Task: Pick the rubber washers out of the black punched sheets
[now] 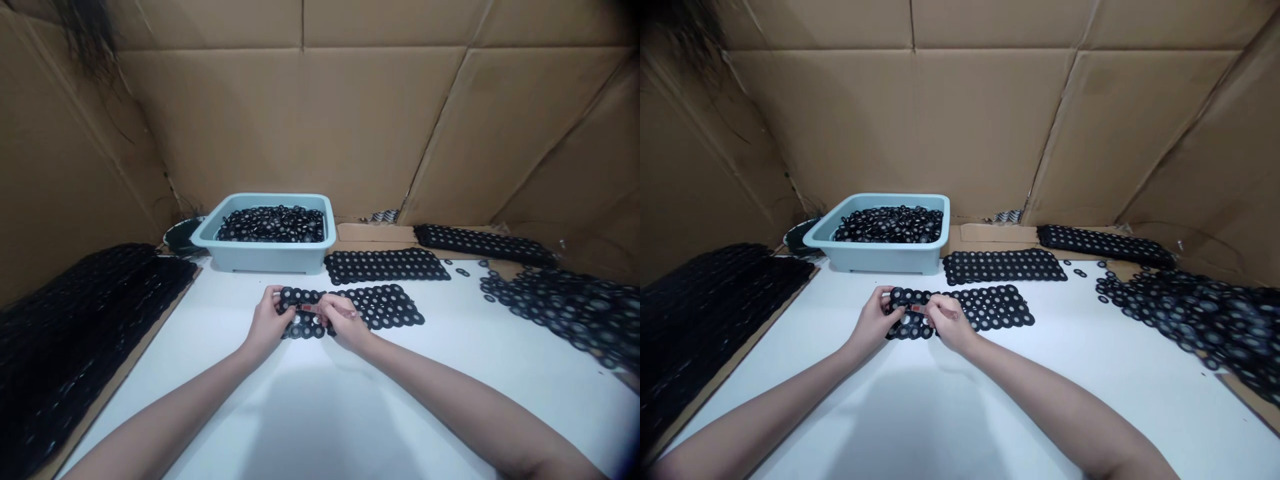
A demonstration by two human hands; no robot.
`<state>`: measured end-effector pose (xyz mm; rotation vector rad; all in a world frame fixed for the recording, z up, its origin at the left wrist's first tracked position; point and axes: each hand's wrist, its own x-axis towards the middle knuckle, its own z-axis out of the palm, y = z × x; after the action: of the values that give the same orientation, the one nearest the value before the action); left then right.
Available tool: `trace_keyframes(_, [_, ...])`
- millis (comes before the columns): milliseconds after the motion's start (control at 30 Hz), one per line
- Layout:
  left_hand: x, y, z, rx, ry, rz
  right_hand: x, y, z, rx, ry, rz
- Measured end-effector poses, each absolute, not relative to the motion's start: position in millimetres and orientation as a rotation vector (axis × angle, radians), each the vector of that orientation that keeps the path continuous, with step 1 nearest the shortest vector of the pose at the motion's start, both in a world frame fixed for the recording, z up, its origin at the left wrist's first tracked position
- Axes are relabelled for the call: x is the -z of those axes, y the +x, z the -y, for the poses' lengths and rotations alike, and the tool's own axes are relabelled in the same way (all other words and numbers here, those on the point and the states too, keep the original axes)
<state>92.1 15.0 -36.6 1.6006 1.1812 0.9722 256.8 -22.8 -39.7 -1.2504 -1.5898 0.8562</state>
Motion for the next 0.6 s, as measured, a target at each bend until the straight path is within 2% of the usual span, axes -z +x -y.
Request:
trace_keyframes(400, [41, 92, -16, -1.097, 1.537, -1.306, 46, 259, 40, -0.257, -1.053, 2.01])
trace_keyframes(467, [40, 89, -19, -1.085, 1.464, -1.289, 46, 261, 42, -0.231, -1.036, 2.014])
trace_keyframes(600, [34, 85, -20, -1.007, 1.293, -1.163, 44, 263, 40, -0.396, -1.063, 1.928])
